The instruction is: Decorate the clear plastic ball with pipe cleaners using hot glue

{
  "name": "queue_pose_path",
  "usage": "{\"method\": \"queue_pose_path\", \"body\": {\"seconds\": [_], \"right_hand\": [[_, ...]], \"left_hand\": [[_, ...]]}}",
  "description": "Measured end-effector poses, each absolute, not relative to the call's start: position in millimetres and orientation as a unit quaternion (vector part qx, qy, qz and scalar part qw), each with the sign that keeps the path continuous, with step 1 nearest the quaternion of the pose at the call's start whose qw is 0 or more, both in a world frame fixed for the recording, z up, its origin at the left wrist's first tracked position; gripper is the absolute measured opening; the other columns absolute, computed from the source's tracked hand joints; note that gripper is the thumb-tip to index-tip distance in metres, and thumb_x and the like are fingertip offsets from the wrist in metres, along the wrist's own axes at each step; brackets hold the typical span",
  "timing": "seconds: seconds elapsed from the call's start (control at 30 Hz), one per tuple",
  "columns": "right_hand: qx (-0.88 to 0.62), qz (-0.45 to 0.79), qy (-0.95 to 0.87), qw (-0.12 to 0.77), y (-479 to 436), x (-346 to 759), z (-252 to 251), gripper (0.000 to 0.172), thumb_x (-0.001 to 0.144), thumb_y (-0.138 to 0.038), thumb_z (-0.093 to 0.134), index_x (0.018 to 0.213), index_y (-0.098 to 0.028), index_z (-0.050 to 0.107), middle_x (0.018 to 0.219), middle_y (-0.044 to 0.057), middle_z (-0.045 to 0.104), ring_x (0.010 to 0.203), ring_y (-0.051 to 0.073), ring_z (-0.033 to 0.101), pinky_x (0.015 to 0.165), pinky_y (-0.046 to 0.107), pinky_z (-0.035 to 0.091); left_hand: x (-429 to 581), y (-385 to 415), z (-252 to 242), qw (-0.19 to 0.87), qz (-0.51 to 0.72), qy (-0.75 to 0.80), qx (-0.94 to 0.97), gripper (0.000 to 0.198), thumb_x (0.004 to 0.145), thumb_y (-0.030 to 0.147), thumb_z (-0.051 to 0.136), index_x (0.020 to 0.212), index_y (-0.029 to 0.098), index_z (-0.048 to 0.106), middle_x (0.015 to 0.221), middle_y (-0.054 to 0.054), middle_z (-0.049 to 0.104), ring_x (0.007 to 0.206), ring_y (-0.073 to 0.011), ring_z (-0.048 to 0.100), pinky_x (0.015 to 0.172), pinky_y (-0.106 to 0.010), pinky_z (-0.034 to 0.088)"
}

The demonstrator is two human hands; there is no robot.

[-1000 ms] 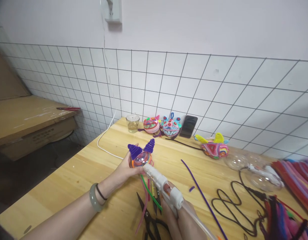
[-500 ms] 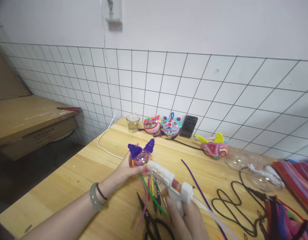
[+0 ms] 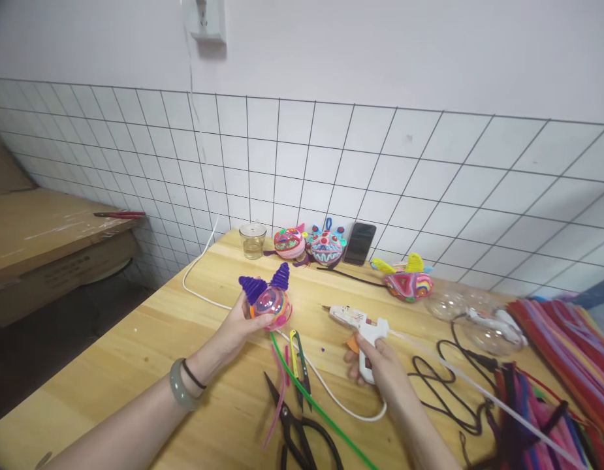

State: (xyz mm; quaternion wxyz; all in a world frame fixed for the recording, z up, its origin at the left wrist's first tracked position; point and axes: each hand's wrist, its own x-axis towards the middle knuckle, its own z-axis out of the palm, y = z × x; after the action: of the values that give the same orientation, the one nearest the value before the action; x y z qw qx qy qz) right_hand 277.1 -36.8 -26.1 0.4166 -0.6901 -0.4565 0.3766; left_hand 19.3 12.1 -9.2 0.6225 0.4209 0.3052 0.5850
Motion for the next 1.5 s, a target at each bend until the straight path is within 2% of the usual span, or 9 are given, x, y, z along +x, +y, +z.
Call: {"method": "queue_pose_path", "body": {"seconds": [0.13, 0.27, 0.4, 0.47, 0.6, 0.87, 1.13, 1.33, 1.5], "right_hand": [[-0.752, 0.304, -0.486, 0.324, -31.2, 287.9, -37.0, 0.041, 0.083, -0.059, 0.043, 0.060, -0.025, 0.044, 0.044, 0.003, 0.058, 0.038, 0.019, 0.056, 0.038, 0.028, 0.039], [-0.806, 0.191, -0.507, 0.241, -31.6, 298.1, -28.1, 0.042, 0.079, -0.057, 0.053, 0.052, -0.024, 0.048, 0.047, 0.009, 0.059, 0.054, 0.030, 0.063, 0.051, 0.036, 0.042], [-0.782, -0.087, -0.605, 0.119, -40.9, 285.2, -15.9, 0.036, 0.088, -0.042, 0.045, 0.068, -0.017, 0.062, 0.069, 0.021, 0.066, 0.070, 0.036, 0.065, 0.062, 0.043, 0.045], [-0.694, -0.133, -0.693, 0.144, -46.1, 264.7, -9.9, 0.029, 0.090, -0.033, 0.044, 0.078, -0.015, 0.065, 0.080, 0.019, 0.068, 0.077, 0.032, 0.064, 0.070, 0.042, 0.046], [-0.572, 0.021, -0.801, 0.174, -49.5, 204.9, -1.8, 0.025, 0.092, -0.027, 0.046, 0.079, -0.018, 0.065, 0.080, 0.010, 0.067, 0.079, 0.024, 0.062, 0.074, 0.034, 0.045], [-0.596, 0.149, -0.772, 0.166, -22.6, 154.3, -11.7, 0.022, 0.085, -0.015, 0.049, 0.073, -0.013, 0.067, 0.080, 0.013, 0.069, 0.077, 0.026, 0.063, 0.071, 0.034, 0.045], [-0.483, 0.395, -0.749, 0.224, -20.2, 196.9, 14.3, 0.034, 0.092, -0.041, 0.046, 0.079, -0.016, 0.066, 0.060, -0.003, 0.060, 0.055, 0.012, 0.055, 0.051, 0.020, 0.042], [-0.460, 0.362, -0.746, 0.317, -27.1, 201.2, 42.9, 0.028, 0.091, -0.039, 0.050, 0.088, -0.020, 0.071, 0.084, 0.004, 0.072, 0.080, 0.019, 0.065, 0.072, 0.028, 0.051], [-0.461, 0.290, -0.749, 0.377, -31.4, 197.5, 45.3, 0.023, 0.088, -0.035, 0.055, 0.085, -0.022, 0.073, 0.082, 0.005, 0.074, 0.075, 0.019, 0.067, 0.067, 0.026, 0.053]], "left_hand": [[18.5, 13.1, -9.1, 0.620, 0.591, 0.304, 0.417, 0.055, 0.058, 0.021, 0.084, 0.105, 0.019, 0.057, 0.104, -0.006, 0.069, 0.096, -0.0224, 0.064, 0.091, -0.038, 0.046], [17.5, 15.1, -10.5, 0.600, 0.606, 0.312, 0.420, 0.056, 0.060, 0.022, 0.083, 0.109, 0.019, 0.056, 0.108, -0.006, 0.067, 0.099, -0.0217, 0.062, 0.093, -0.037, 0.045], [17.0, 16.8, -12.1, 0.578, 0.622, 0.328, 0.414, 0.058, 0.062, 0.022, 0.082, 0.111, 0.019, 0.053, 0.110, -0.006, 0.065, 0.101, -0.0210, 0.061, 0.094, -0.038, 0.044], [16.9, 16.7, -12.6, 0.576, 0.624, 0.329, 0.413, 0.058, 0.062, 0.022, 0.082, 0.112, 0.020, 0.053, 0.110, -0.007, 0.064, 0.101, -0.0213, 0.061, 0.094, -0.039, 0.044], [17.3, 15.2, -13.8, 0.583, 0.612, 0.329, 0.421, 0.056, 0.063, 0.023, 0.081, 0.111, 0.020, 0.052, 0.110, -0.007, 0.065, 0.101, -0.0214, 0.061, 0.094, -0.039, 0.045], [16.8, 16.4, -11.8, 0.581, 0.620, 0.338, 0.404, 0.056, 0.059, 0.023, 0.083, 0.105, 0.021, 0.052, 0.103, -0.005, 0.067, 0.097, -0.0221, 0.064, 0.090, -0.038, 0.047], [16.2, 13.1, -5.9, 0.599, 0.613, 0.318, 0.406, 0.051, 0.064, 0.024, 0.080, 0.108, 0.018, 0.056, 0.109, -0.008, 0.067, 0.101, -0.0228, 0.062, 0.091, -0.036, 0.045], [19.3, 3.8, -3.7, 0.628, 0.558, 0.292, 0.457, 0.045, 0.070, 0.026, 0.076, 0.111, 0.018, 0.059, 0.106, -0.008, 0.068, 0.097, -0.0222, 0.063, 0.088, -0.034, 0.046], [21.8, -1.0, -0.7, 0.640, 0.533, 0.290, 0.471, 0.049, 0.069, 0.026, 0.077, 0.114, 0.019, 0.059, 0.110, -0.008, 0.068, 0.101, -0.0235, 0.062, 0.089, -0.034, 0.047]]}}
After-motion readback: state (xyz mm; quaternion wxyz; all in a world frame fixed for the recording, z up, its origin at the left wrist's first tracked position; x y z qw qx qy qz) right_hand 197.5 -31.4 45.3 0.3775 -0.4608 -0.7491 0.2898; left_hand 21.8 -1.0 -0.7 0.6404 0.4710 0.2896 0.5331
